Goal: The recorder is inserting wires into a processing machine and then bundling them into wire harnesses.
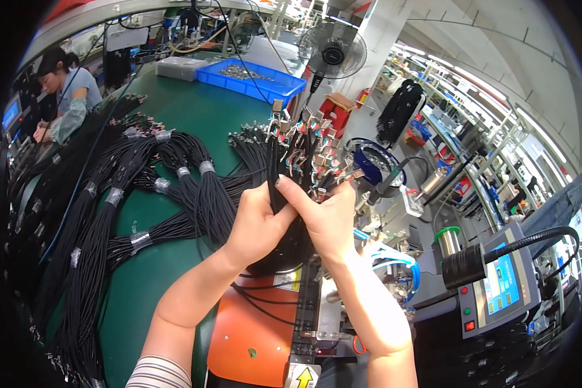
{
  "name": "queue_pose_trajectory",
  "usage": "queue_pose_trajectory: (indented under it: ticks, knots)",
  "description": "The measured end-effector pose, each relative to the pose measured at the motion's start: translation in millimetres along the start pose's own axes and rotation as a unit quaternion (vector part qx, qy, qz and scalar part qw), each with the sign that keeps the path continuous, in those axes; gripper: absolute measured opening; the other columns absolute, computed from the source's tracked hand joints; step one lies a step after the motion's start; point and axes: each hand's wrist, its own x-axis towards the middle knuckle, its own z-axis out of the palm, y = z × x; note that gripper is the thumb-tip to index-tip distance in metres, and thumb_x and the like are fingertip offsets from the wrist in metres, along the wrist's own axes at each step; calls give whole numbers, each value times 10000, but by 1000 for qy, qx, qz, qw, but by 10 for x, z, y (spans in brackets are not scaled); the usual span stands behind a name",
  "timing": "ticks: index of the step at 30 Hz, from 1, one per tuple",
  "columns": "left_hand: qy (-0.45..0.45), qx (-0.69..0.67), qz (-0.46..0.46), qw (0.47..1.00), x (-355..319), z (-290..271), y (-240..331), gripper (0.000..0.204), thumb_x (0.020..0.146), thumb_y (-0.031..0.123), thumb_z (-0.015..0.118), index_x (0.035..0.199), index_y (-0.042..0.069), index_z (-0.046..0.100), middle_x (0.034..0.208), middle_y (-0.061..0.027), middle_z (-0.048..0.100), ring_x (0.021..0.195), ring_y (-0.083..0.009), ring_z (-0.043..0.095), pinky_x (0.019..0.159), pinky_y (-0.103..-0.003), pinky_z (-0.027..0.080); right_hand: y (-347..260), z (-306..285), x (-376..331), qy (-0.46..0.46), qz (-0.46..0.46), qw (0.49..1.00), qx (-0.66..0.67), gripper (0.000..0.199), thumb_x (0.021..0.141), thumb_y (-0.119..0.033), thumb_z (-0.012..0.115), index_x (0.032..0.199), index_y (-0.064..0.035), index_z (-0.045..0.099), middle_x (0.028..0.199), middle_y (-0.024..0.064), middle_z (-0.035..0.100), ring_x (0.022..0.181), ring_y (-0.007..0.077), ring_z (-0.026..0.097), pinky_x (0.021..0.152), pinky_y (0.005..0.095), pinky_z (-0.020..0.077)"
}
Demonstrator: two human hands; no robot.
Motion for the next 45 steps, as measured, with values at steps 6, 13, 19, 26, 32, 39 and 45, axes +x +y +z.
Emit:
queue_pose_trajectory:
  ticks: [6, 13, 19, 26, 32, 39, 45]
  knots:
    - [-30, 54, -14, 998, -16, -51, 65, 135, 894, 46, 621, 980, -53, 593, 759, -106, 665, 736, -119, 631, 661, -320, 513, 46, -11, -6, -9, 9, 998, 66, 278, 855, -37, 703, 1116, 33, 638, 1078, 129, 702, 928, 164, 674, 871, 310, 526]
    - [-55, -243, -8, 969, 16, 58, -171, 404, 820, 35, 662, 1195, -36, 529, 1058, -130, 664, 988, -232, 654, 875, -342, 505, 110, -68, 65, 55, -5, 995, 85, 233, 870, -77, 697, 1078, 17, 651, 1006, 95, 705, 860, 143, 677, 795, 289, 539]
    - [-189, -230, -108, 948, 62, 76, -164, 408, 751, 47, 752, 1125, -26, 606, 1021, -68, 655, 945, -122, 618, 850, -300, 510, -28, -66, 89, 38, 20, 999, -7, 324, 843, -137, 742, 1105, 26, 642, 955, 71, 700, 854, 161, 662, 794, 304, 515]
    - [29, -142, -127, 981, 710, 7, -603, 229, 723, 82, 778, 852, -96, 711, 810, -105, 714, 690, -158, 680, 655, -293, 549, -189, -191, -1158, -36, -174, 959, -219, 748, 764, -153, 779, 1394, 0, 407, 1378, 179, 516, 1170, 281, 564, 963, 413, 444]
    - [-40, 540, -220, 811, 1176, 164, -2166, 661, 655, 401, 791, 1049, -113, 659, 1051, -233, 694, 990, -334, 684, 872, -423, 519, 556, -197, -2451, -239, -62, 957, -153, 311, 833, -180, 740, 1067, -15, 619, 1105, 143, 626, 1059, 291, 613, 848, 359, 514]
    - [-276, 541, -121, 785, 1326, 206, -2348, 647, 808, 608, 638, 1063, 17, 702, 1070, -232, 684, 1043, -373, 650, 905, -438, 506, 579, -180, -2487, -236, -29, 952, -193, 328, 852, -216, 701, 1070, 17, 629, 1042, 137, 631, 1014, 283, 607, 834, 371, 500]
    - [-202, 508, -114, 830, 1642, -2316, -2276, 378, 950, 384, 565, 1045, 59, 733, 914, -115, 731, 880, -214, 702, 776, -343, 523, 491, -270, -2386, -264, -67, 944, -186, 306, 815, -205, 749, 1025, -8, 647, 1043, 113, 650, 1004, 261, 638, 804, 335, 515]
